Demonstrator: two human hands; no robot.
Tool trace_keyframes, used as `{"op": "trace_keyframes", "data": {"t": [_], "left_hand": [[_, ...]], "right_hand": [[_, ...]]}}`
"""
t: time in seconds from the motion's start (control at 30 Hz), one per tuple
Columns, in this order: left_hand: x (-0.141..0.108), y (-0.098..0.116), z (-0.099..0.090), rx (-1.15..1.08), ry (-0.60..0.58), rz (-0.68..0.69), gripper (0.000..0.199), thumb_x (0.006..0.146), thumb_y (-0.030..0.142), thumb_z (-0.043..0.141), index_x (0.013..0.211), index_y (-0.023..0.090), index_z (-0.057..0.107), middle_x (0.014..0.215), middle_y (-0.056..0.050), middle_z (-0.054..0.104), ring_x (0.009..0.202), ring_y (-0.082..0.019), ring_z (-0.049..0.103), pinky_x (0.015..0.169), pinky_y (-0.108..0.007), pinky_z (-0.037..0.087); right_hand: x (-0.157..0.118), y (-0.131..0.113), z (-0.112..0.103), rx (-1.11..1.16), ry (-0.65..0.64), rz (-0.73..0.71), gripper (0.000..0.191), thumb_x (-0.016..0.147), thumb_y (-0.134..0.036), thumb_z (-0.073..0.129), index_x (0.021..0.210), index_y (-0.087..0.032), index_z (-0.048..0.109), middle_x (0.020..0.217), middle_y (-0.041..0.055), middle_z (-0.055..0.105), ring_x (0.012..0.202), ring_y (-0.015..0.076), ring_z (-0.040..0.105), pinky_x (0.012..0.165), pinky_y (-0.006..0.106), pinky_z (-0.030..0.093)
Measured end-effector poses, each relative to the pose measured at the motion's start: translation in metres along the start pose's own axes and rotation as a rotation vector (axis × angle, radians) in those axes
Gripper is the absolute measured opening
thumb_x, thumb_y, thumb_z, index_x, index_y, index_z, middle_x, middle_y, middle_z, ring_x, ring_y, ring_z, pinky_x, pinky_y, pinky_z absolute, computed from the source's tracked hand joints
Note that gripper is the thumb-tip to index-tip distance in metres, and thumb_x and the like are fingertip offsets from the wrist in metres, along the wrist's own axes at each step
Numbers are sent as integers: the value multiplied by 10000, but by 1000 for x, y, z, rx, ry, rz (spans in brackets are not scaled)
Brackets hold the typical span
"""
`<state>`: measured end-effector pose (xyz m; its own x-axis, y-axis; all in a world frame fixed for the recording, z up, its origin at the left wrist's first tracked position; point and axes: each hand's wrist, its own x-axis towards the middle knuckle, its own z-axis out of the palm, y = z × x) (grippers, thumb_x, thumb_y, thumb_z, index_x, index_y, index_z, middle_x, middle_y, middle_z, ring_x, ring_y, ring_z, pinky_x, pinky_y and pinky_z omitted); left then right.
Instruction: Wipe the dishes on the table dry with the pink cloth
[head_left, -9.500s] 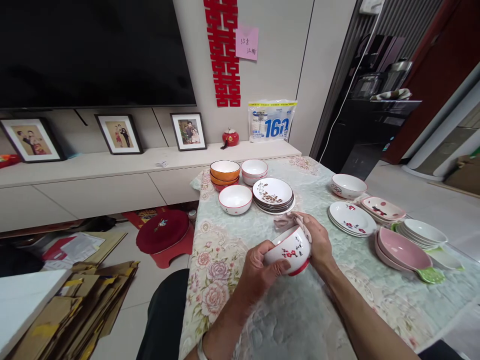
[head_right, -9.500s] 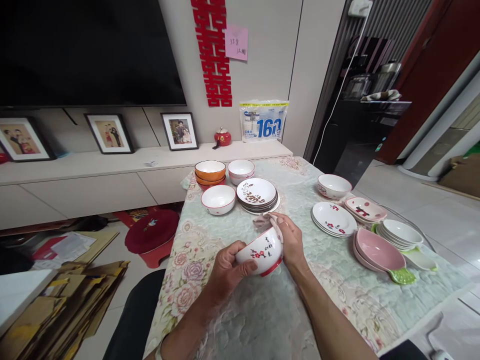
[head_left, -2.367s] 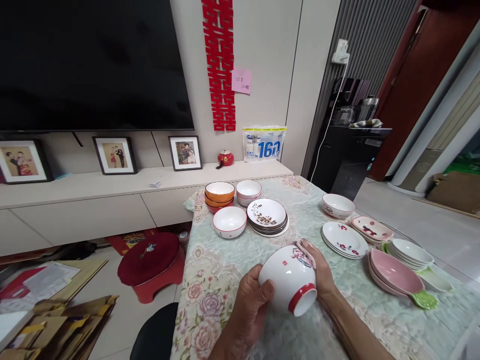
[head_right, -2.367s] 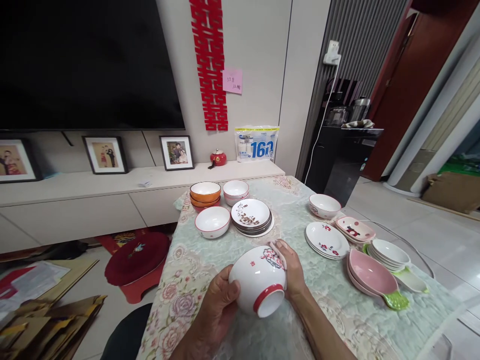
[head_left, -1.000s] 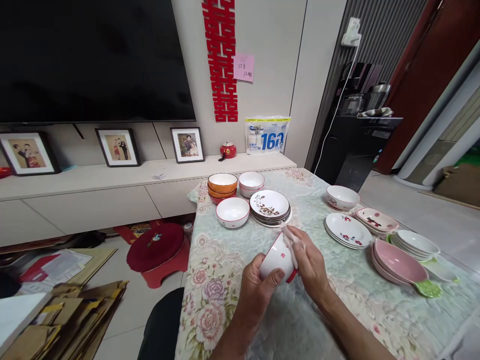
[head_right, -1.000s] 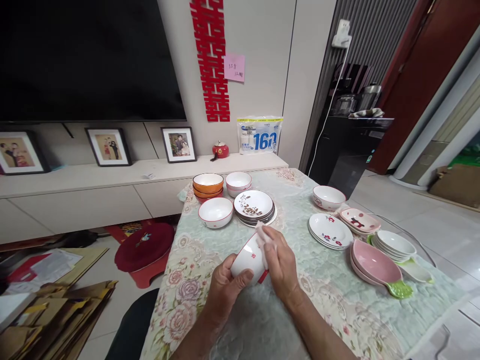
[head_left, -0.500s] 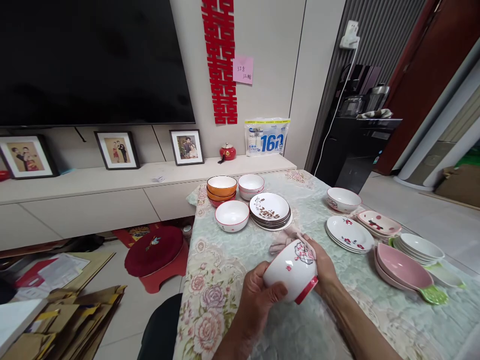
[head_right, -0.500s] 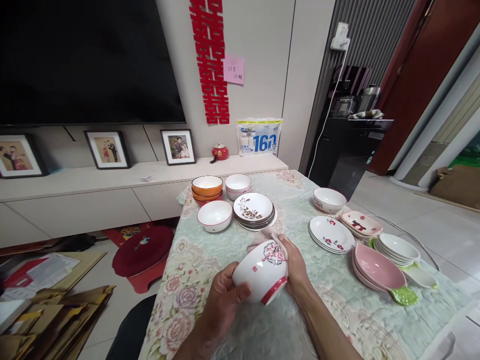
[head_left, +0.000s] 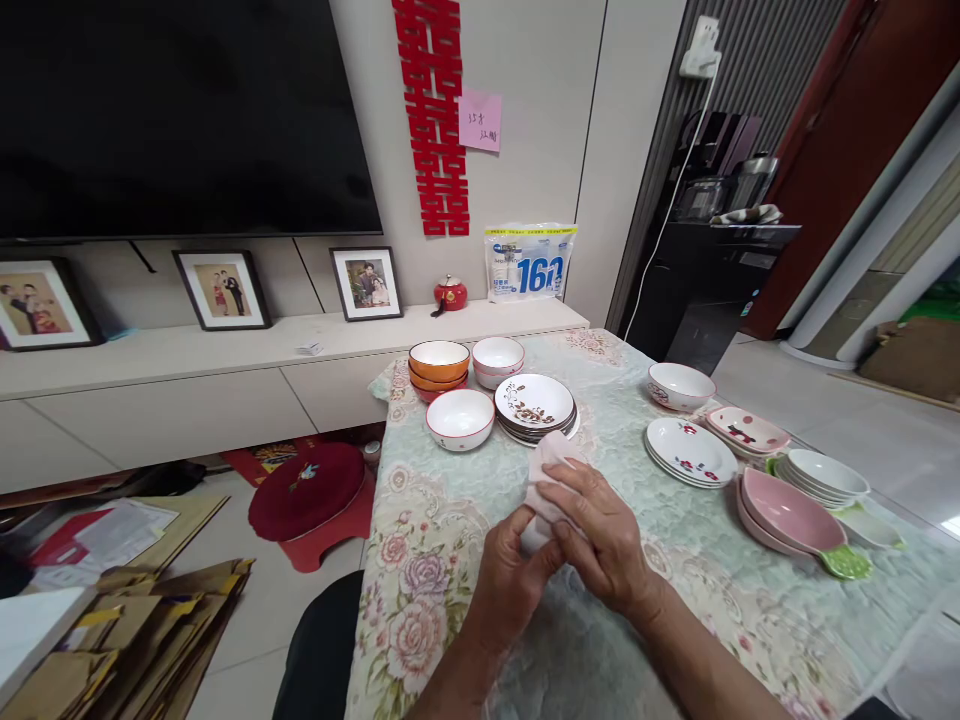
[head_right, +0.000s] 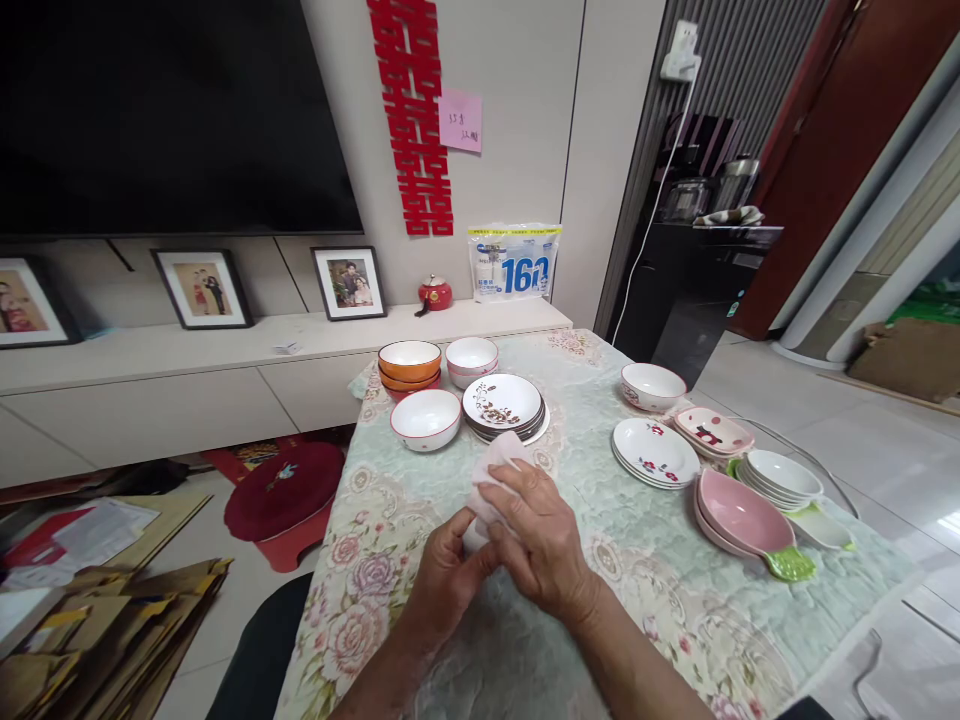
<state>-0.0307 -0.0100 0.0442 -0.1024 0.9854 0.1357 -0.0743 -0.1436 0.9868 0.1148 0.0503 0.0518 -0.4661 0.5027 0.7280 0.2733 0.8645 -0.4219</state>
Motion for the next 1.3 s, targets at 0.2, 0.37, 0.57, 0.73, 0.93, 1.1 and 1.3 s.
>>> {"op": "trace_keyframes", "data": {"t": [0.2, 0.37, 0.57, 0.73, 0.93, 1.1, 1.3], "left_hand": [[-1, -1, 4, -267, -58, -151, 339, 624, 386, 826, 678, 141, 599, 574, 43, 476, 554, -86, 367, 523, -213, 280], [3, -5, 7, -672, 7, -167, 487, 577, 411, 863, 941, 130, 704, 756, -48, 697, 706, -177, 595, 674, -277, 442], [2, 1, 0, -683, -167, -240, 480, 666, 375, 823, 1044, 104, 709, 886, -112, 733, 818, -231, 643, 730, -300, 448], [3, 1, -3, -620, -146, -282, 431, 619, 348, 850, 948, 106, 710, 801, -80, 722, 724, -181, 606, 691, -269, 421], [2, 0, -1, -384, -44, -209, 369, 595, 380, 849, 728, 134, 609, 611, 24, 575, 563, -94, 436, 549, -213, 329], [2, 4, -3, -114, -33, -101, 328, 678, 392, 791, 683, 147, 572, 585, 46, 478, 568, -91, 376, 532, -214, 309], [2, -1, -2, -257, -30, -137, 285, 676, 339, 802, 724, 141, 603, 615, 36, 542, 581, -98, 423, 553, -221, 330]], "right_hand": [[8, 26, -3, 585, 276, 725, 331, 886, -468, 551, 976, -205, 730, 966, 79, 750, 918, 262, 684, 808, 383, 545], [15, 25, 5, 1096, 361, 1134, 312, 752, -511, 684, 813, -205, 709, 739, 35, 748, 730, 255, 696, 665, 366, 564], [18, 20, -5, 921, 450, 1019, 284, 681, -511, 751, 696, -236, 684, 744, 21, 733, 716, 222, 669, 658, 326, 547], [13, 27, -7, 839, 353, 961, 292, 732, -522, 720, 741, -231, 688, 720, 18, 708, 633, 192, 614, 570, 293, 495], [8, 23, -6, 425, 224, 592, 374, 931, -469, 490, 1081, -218, 724, 1063, 66, 723, 975, 250, 649, 840, 362, 504], [8, -1, -3, 61, 38, 126, 342, 910, -270, 533, 1227, -243, 657, 1248, 93, 642, 1196, 281, 555, 1031, 468, 423], [10, -2, -1, 48, 59, 61, 325, 902, -252, 535, 1201, -231, 661, 1205, 104, 659, 1163, 282, 578, 1024, 487, 427]]}}
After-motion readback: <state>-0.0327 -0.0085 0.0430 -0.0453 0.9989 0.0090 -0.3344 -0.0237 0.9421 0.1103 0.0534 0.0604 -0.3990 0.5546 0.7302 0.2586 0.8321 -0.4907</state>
